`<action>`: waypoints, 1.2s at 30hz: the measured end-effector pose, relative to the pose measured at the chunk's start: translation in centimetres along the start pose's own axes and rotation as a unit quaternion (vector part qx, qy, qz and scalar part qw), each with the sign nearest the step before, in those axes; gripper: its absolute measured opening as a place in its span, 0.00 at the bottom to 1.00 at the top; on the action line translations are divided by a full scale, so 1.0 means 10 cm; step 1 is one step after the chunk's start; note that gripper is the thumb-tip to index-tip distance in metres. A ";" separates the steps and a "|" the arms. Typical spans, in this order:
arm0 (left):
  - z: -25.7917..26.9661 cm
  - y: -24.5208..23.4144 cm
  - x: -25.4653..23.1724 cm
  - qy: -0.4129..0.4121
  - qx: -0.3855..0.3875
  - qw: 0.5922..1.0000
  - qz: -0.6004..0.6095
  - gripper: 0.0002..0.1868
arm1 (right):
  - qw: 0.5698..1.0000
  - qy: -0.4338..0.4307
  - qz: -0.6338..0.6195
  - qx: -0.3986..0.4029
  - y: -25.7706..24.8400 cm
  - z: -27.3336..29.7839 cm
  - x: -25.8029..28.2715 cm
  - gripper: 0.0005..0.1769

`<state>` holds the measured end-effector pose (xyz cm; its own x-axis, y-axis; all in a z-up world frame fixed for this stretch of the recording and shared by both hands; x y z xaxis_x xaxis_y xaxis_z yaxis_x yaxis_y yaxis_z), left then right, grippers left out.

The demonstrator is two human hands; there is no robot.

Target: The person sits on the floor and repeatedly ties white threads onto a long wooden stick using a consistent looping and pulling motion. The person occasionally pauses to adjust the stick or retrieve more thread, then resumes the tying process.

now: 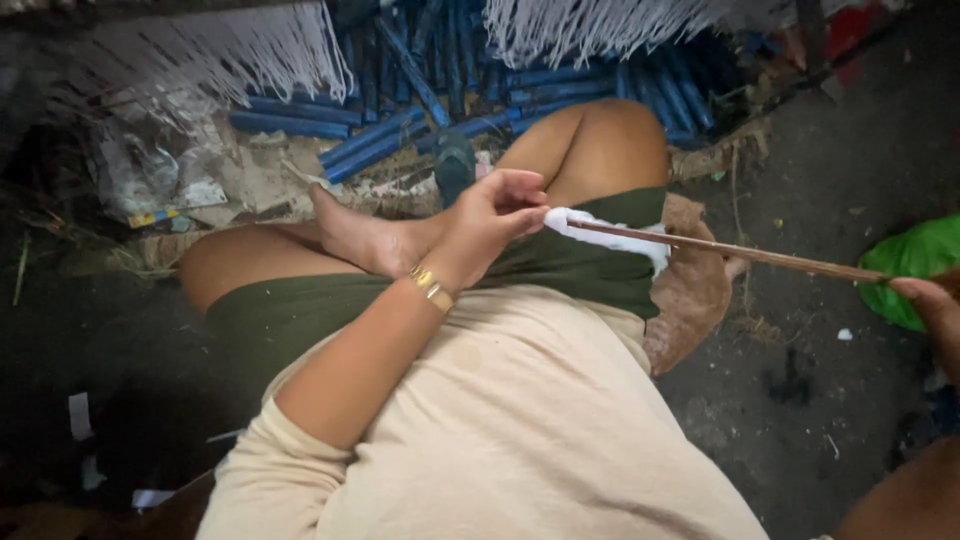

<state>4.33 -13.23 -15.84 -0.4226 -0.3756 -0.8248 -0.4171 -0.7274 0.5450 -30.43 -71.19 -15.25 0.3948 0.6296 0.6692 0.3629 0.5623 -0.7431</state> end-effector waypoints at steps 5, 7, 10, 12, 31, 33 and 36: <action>0.26 0.01 -0.73 0.194 -0.073 0.973 0.100 0.19 | 0.984 -0.002 0.178 0.005 0.61 0.37 2.67 0.09; 0.36 0.01 -1.00 0.242 -0.087 0.959 0.121 0.18 | 0.972 0.015 0.229 0.048 0.80 0.37 3.14 0.10; 0.55 0.05 -1.37 0.338 -0.077 0.936 0.054 0.21 | 0.979 -0.045 0.128 0.154 1.07 0.31 3.54 0.14; 0.66 0.00 -1.48 0.264 -0.121 0.954 0.078 0.14 | 0.977 -0.070 0.147 0.141 1.14 0.27 3.75 0.17; 1.09 0.06 -1.72 0.398 -0.167 0.894 -0.115 0.17 | 0.916 -0.377 -0.016 0.138 2.00 0.41 6.23 0.11; 1.03 0.15 -1.58 0.367 -0.117 0.923 0.003 0.06 | 0.889 -0.439 -0.001 0.128 2.06 0.48 6.30 0.10; 1.04 -0.41 -1.76 0.410 -0.184 0.891 0.070 0.11 | 0.907 -0.400 0.068 0.114 1.94 0.28 6.12 0.12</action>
<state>5.07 2.36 -2.03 0.3422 -0.6616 -0.6672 -0.0512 -0.7221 0.6899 -1.62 -20.25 11.29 -0.3491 0.8375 0.4203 0.1369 0.4893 -0.8613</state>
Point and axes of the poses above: each hand's wrist, its own z-axis away from the middle knuckle, its own y-axis out of the palm, x = y × z, the point moved 4 cm from there along -z, towards the middle knuckle, and after that the axes turned 3 degrees about y, right-handed, at the moved point
